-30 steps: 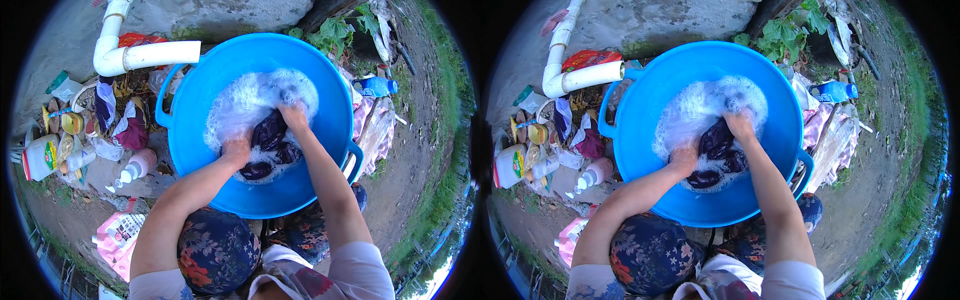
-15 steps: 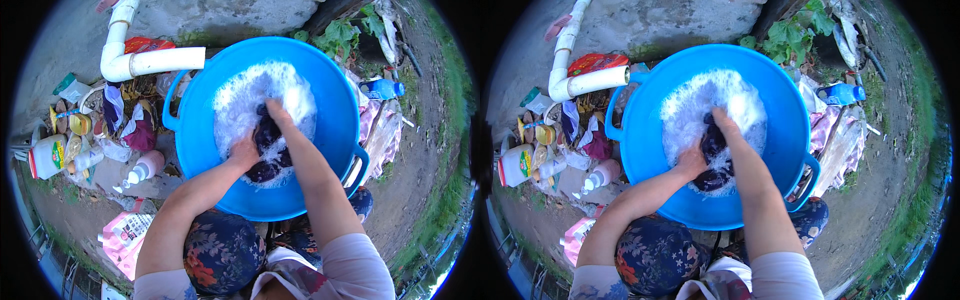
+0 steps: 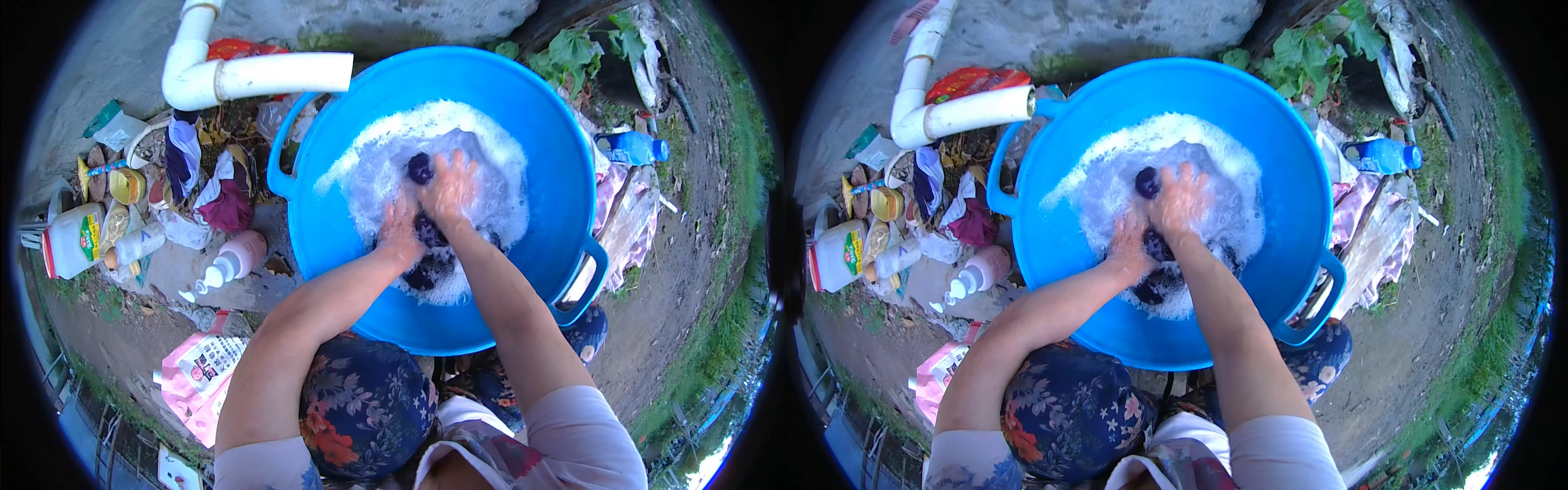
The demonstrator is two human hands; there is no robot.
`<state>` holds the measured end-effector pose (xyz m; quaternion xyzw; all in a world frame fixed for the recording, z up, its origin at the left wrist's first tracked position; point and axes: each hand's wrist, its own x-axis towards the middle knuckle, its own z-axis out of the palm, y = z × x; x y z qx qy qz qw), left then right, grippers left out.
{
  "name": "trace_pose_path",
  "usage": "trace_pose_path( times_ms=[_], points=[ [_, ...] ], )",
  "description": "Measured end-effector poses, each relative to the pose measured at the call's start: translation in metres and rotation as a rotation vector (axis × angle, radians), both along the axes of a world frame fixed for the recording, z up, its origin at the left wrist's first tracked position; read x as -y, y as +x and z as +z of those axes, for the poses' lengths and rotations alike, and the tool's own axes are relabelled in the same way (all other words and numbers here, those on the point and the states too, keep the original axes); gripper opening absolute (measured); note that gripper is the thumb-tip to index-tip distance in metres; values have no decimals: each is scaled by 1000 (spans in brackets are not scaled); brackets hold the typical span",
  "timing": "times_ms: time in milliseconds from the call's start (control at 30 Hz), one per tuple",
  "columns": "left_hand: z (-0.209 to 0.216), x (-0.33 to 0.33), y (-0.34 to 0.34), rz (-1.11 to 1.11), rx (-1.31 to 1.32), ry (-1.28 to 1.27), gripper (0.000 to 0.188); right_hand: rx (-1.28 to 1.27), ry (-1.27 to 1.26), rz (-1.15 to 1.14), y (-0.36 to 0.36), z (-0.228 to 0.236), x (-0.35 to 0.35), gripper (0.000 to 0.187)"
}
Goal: The person hand-washes a dark garment in a blue basin filled with soapy water. They repeatedly submerge, agitate, and wring the fabric, then lift and inspect it before continuing to wash.
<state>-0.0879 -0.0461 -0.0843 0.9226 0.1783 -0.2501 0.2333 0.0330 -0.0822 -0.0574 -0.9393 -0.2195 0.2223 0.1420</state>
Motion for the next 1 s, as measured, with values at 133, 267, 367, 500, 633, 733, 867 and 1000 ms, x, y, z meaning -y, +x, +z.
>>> trace_pose_path(
  times_ms=[133,267,367,500,633,733,867,1000],
  points=[
    [25,-4,25,120,50,-258,69,267,362,-65,65,-67,31,43],
    [24,-12,9,277,-126,-300,53,-343,368,-9,21,25,72,58],
    [-41,3,-11,342,604,-733,50,172,148,231,-61,39,79,49],
    [6,4,5,55,161,-283,60,282,5,130,-44,6,18,51],
    [35,-4,14,176,183,-141,74,108,148,-76,23,-31,-6,37],
    [16,-5,13,195,77,-209,64,39,517,-182,56,-27,11,45],
    [23,-10,10,184,-58,-150,52,-233,368,-71,35,7,77,37],
    [14,-4,6,-155,-36,142,54,36,118,237,-57,32,62,53]
  ],
)
